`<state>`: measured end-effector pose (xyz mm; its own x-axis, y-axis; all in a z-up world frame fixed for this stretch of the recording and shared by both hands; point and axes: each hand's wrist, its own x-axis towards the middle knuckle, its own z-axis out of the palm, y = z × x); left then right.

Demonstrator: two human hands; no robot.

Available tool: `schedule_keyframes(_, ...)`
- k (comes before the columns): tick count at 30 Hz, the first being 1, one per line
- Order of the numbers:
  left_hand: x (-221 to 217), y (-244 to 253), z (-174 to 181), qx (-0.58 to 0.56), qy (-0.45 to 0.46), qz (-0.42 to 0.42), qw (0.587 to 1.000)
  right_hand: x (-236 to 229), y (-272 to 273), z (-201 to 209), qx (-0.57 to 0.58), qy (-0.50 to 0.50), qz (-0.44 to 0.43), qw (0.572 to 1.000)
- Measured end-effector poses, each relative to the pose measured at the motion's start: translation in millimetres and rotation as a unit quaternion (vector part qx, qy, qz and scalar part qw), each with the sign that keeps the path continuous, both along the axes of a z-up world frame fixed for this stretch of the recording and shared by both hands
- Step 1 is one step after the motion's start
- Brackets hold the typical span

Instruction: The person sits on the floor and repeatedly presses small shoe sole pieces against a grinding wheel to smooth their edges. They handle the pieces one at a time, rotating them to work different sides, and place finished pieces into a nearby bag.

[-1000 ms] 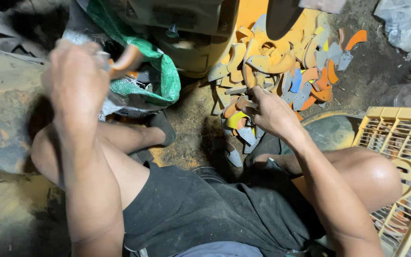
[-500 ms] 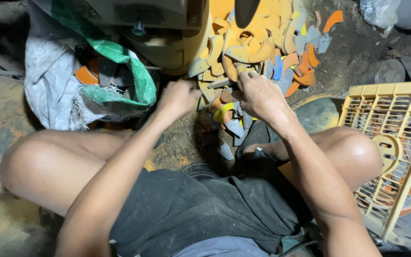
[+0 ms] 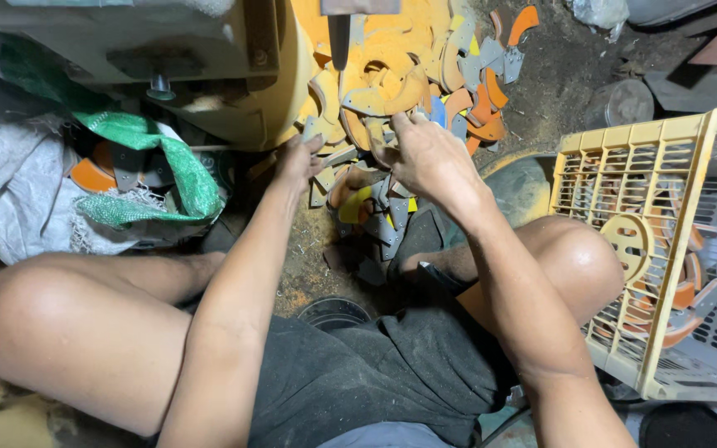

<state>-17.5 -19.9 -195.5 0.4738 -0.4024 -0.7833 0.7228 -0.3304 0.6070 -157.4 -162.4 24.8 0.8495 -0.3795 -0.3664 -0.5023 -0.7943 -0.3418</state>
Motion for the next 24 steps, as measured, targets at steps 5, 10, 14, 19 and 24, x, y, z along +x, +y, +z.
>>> schedule_keyframes(5, -48, -3, 80, -0.015, 0.139, 0.082, 0.987, 14, -29, 0, 0.044, 0.030, -0.113, 0.992)
schedule_keyframes(10, -86, 10, 151, -0.016, -0.325, -0.090, 0.941, 16, -42, 12, 0.428, -0.198, -0.150, 0.869)
schedule_keyframes(14, -78, 20, 179, 0.002, -0.401, -0.145, 0.904, 7, -43, 28, 0.555, -0.247, -0.131, 0.783)
schedule_keyframes(19, -68, 5, 187, -0.046, -0.217, -0.289, 0.931, 16, -35, 38, 0.548, -0.240, -0.131, 0.791)
schedule_keyframes(24, -87, -23, 177, -0.266, -0.092, -0.137, 0.950, 28, -33, 42, 0.541, -0.283, -0.111, 0.784)
